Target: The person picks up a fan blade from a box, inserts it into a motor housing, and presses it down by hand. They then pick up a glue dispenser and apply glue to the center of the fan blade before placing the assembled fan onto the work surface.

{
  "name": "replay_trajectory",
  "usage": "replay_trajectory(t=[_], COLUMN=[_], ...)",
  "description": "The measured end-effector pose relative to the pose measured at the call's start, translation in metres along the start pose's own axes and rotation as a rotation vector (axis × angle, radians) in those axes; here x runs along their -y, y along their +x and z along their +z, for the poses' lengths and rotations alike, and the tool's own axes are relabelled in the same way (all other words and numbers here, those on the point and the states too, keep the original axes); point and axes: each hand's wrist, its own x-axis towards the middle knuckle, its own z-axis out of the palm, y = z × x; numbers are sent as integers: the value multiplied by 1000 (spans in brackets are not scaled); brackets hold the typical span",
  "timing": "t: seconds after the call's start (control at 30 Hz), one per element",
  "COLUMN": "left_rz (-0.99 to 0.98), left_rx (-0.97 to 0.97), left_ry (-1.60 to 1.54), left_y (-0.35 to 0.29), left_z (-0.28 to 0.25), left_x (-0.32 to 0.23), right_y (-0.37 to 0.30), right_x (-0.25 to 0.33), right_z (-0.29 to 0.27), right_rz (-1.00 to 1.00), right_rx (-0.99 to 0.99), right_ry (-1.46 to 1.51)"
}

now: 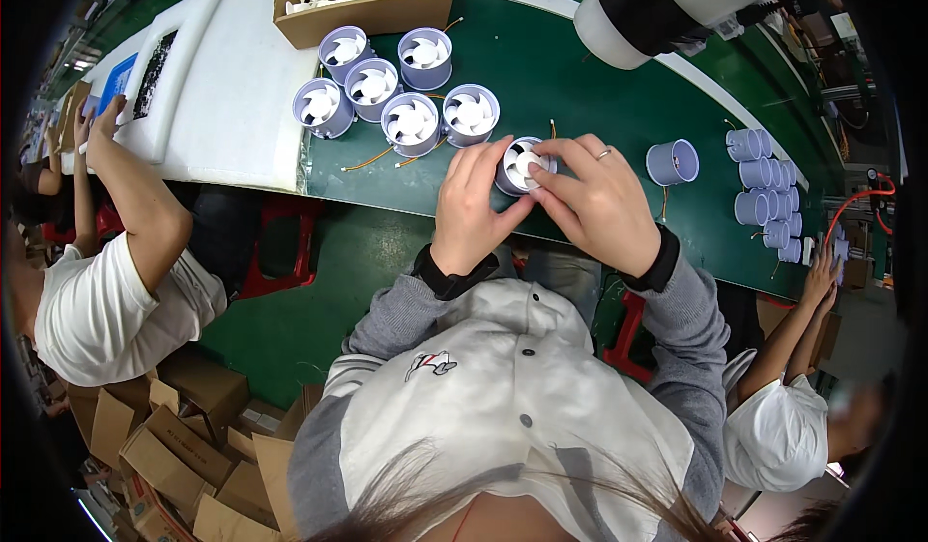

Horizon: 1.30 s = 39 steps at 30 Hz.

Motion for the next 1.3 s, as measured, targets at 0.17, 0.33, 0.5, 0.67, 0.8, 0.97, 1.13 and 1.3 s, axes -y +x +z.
replay_trajectory(t=[0.17,0.33,0.5,0.67,0.8,0.97,1.13,1.3], left_rz=[-34,101,-155,-304,-89,61,65,-52], left_rx=[19,-67,22,19,54,105,145,105], left_ry=[-19,153,61,-117,-61,-121,-46,-44], left_y=[-2,2,2,20,9,3,-2,-4], left_z=[0,0,6,19,30,23,-7,-24], left_x=[1,-3,-13,-21,-16,-29,-9,12], right_y=[-2,-6,-38,-86,-90,-71,-30,44], right_x=[3,1,-8,-67,-66,-18,15,50], right_z=[11,13,-12,-25,-22,-2,4,-6], right_rz=[-65,-44,139,527,577,452,152,-66], right_rx=[10,-20,-213,-439,-339,-196,53,-147], right_ry=[-106,-144,-148,-162,3,235,212,-23])
